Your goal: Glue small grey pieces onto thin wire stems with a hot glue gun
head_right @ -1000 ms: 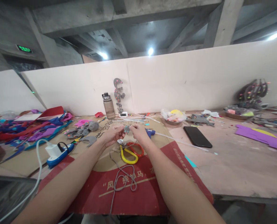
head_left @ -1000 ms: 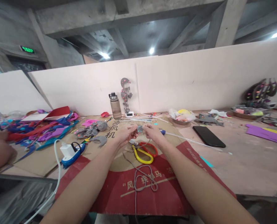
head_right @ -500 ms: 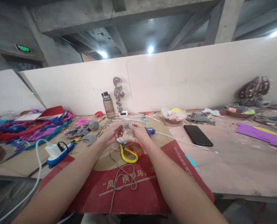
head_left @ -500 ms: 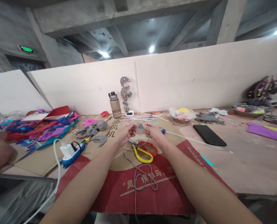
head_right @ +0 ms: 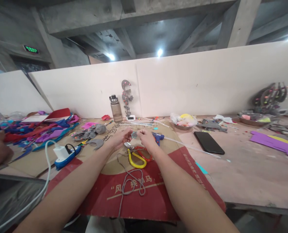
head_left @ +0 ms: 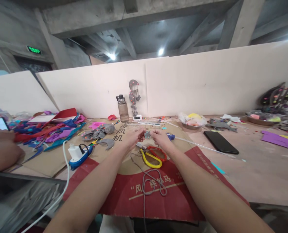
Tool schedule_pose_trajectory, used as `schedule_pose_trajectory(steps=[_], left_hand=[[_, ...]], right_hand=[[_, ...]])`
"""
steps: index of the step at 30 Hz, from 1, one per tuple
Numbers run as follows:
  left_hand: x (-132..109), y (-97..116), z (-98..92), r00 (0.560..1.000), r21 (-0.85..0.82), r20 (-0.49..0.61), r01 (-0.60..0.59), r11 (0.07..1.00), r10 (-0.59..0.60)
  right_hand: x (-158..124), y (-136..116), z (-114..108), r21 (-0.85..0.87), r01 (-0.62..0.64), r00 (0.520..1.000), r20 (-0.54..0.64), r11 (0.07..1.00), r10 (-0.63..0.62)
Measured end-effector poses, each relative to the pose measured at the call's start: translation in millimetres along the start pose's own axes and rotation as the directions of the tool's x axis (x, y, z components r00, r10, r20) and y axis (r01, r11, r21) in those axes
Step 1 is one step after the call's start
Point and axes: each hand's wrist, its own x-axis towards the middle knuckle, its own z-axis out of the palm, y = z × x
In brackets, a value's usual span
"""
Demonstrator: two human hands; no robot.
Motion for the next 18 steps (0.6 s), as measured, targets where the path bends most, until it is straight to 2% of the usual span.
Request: schedule_pose_trajectory(steps=[7, 18], left_hand=[[-3.0, 0.6, 2.1, 0.993, 0.297, 0.009, -0.112, 0.948, 0.114], [1.3, -2.0, -1.8, 0.991, 0.388, -0.017, -0.117, 0.914, 0.134]], right_hand=[[-3.8, 1.1, 3.5, -0.061, 0.044, 0.999, -0.024, 0.997, -0.046], [0.9, 11.2, 6.2, -0.125, 0.108, 0.993, -0.029, 0.986, -0.112]])
